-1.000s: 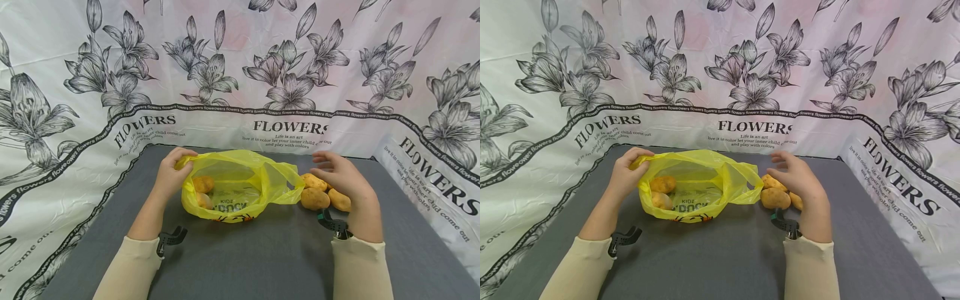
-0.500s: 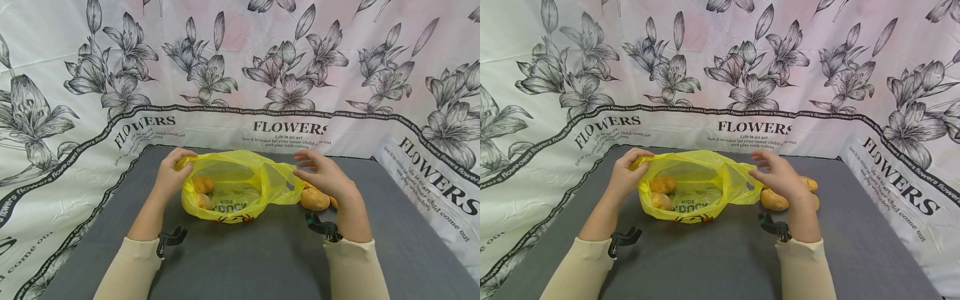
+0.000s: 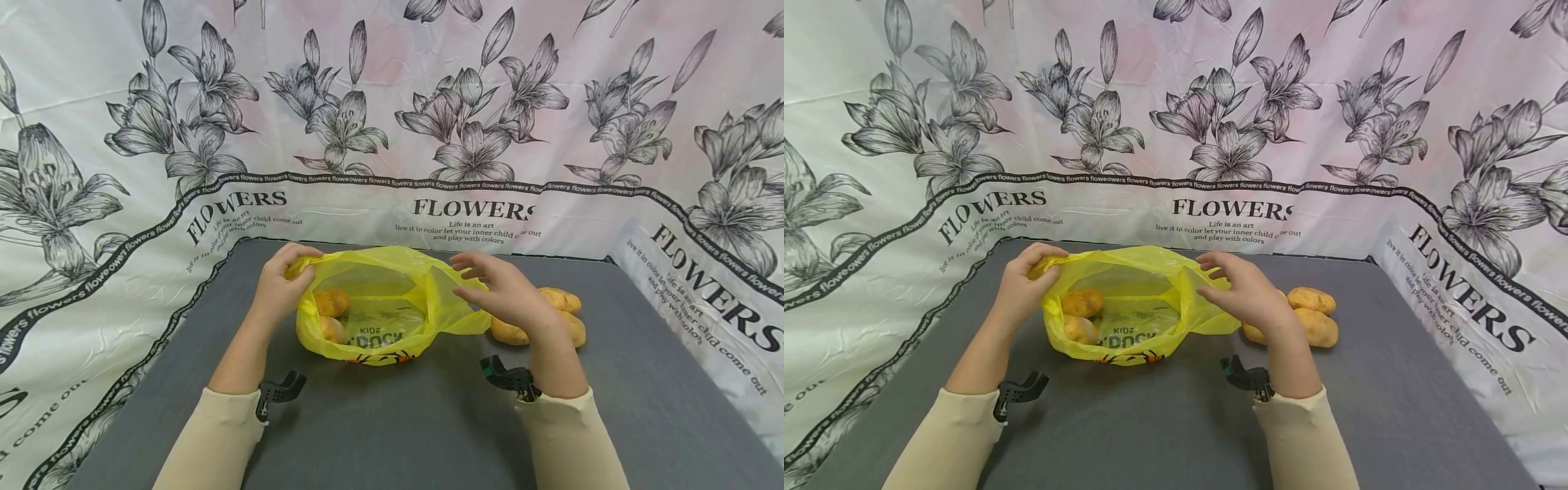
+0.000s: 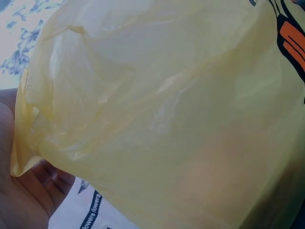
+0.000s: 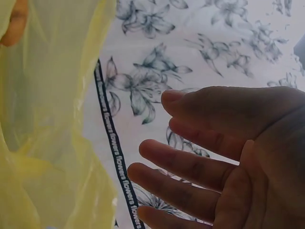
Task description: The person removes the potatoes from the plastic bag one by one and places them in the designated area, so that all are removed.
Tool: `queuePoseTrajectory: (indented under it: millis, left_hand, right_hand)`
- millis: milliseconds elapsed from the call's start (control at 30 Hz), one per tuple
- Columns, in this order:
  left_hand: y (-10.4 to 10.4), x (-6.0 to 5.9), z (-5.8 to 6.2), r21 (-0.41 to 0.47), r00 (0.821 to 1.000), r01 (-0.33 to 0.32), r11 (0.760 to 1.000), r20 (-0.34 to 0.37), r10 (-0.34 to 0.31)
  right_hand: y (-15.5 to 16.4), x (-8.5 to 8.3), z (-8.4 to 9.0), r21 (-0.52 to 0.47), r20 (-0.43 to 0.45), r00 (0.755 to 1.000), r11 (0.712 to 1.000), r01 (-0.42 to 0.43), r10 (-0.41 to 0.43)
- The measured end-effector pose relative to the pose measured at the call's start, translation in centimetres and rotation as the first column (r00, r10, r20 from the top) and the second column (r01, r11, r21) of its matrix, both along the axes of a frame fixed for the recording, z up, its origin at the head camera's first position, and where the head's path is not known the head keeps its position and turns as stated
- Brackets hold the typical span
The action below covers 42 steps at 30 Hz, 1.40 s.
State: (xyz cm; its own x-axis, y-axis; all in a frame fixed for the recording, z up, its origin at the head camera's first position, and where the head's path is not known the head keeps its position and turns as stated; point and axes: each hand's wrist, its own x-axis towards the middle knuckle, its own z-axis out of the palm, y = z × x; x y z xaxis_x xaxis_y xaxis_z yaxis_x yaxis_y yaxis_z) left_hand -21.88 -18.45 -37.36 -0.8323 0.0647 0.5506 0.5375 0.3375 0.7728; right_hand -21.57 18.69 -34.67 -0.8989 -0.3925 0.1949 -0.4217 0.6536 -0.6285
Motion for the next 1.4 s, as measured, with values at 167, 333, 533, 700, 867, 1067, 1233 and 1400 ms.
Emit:
queuePoseTrajectory:
  millis: [167, 333, 533, 700, 867, 1067, 1233, 1400]
  left_hand:
    - [-0.1, -0.1, -0.1, 0.002, 1.0, 0.003, 1.0, -0.005, -0.003]
    - [-0.1, -0.1, -0.1, 0.0, 1.0, 0.002, 1.0, 0.001, -0.002]
    - [-0.1, 0.0, -0.2, -0.007, 1.0, -0.001, 1.0, -0.009, 0.001]
    - [-0.1, 0.0, -0.2, -0.007, 1.0, -0.004, 1.0, -0.01, 0.004]
    - [-0.2, -0.1, -0.3, -0.002, 1.0, -0.005, 1.0, 0.002, 0.005]
    - [-0.2, -0.1, -0.3, 0.001, 1.0, -0.007, 1.0, 0.012, 0.007]
    - [-0.2, -0.2, -0.3, -0.005, 1.0, -0.009, 1.0, 0.005, 0.009]
    - [-0.1, -0.3, -0.2, 0.001, 1.0, 0.0, 1.0, 0.001, 0.0]
  right_hand:
    - [-1.1, -0.1, -0.4, 0.002, 0.001, 0.999, 0.999, -0.037, 0.037]
    - [-2.2, 0.0, -0.8, -0.003, -0.002, 0.997, 0.997, -0.081, 0.081]
    - [-3.6, 0.0, -1.2, 0.031, -0.023, 0.991, 0.991, -0.129, 0.13]
    - [-4.6, 0.0, -1.6, 0.038, -0.027, 0.984, 0.984, -0.175, 0.176]
    - [-5.5, -0.1, -2.1, 0.036, -0.086, 0.969, 0.972, -0.231, 0.233]
    - [-6.6, -0.2, -2.8, -0.009, -0.047, 0.965, 0.966, -0.26, 0.259]
    - [-7.6, -0.5, -3.5, -0.043, -0.011, 0.964, 0.963, -0.266, 0.266]
    - [-8.9, -0.5, -4.3, -0.059, 0.033, 0.964, 0.963, -0.263, 0.265]
